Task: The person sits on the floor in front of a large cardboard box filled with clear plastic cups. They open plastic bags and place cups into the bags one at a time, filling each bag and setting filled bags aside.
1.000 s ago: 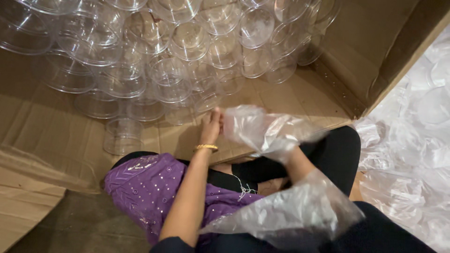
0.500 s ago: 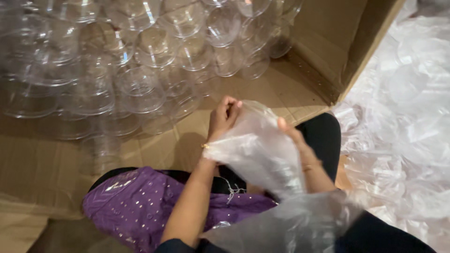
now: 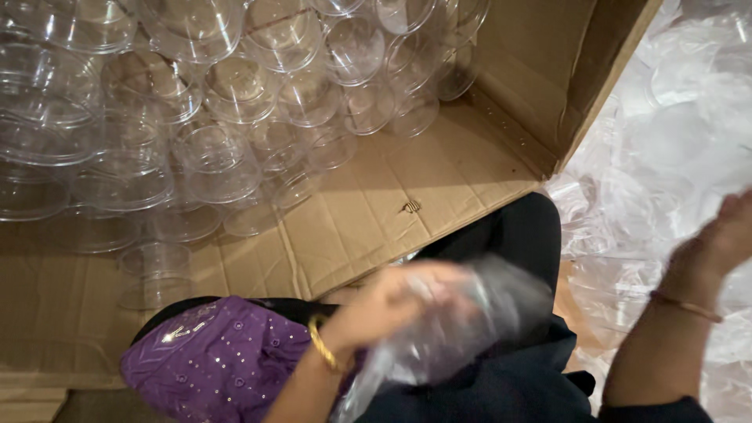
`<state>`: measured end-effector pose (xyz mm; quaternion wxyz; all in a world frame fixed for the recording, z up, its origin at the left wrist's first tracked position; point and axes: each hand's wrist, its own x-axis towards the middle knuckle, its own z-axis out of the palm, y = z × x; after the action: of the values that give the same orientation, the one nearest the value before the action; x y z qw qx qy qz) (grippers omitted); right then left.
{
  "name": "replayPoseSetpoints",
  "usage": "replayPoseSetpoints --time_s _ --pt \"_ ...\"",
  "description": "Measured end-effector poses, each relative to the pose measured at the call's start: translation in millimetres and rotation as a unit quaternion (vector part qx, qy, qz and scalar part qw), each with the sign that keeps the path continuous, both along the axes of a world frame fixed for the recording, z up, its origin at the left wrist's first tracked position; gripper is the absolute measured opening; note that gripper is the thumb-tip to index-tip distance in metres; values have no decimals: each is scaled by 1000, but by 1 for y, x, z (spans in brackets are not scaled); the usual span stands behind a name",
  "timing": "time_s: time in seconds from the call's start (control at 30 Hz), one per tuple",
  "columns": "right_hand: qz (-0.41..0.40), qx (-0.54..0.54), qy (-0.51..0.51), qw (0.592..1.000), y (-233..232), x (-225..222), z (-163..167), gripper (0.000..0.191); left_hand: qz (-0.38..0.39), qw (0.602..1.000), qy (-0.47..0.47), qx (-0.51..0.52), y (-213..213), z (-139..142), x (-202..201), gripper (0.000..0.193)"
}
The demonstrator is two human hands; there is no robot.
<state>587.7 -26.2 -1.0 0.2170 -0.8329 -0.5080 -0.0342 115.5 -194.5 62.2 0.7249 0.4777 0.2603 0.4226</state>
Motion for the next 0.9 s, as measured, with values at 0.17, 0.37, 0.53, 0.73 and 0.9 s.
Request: replayPoseSetpoints --time_s 0.17,0.37,0.53,0.73,0.9 --pt "403 41 324 855 -35 -174 54 59 96 990 102 0 26 -59 -12 35" --pt "583 -258 389 665 -40 -302 53 70 149 885 441 30 28 -76 -28 27" --pt "527 -147 231 804 -11 -311 37 28 356 832 403 137 24 -44 -64 41" --pt "625 73 286 723 -32 -309 47 24 54 979 -58 -187 36 -47 -54 69" --pt "767 -184 184 586 -95 -331 42 31 221 954 -110 -171 68 -98 -71 54"
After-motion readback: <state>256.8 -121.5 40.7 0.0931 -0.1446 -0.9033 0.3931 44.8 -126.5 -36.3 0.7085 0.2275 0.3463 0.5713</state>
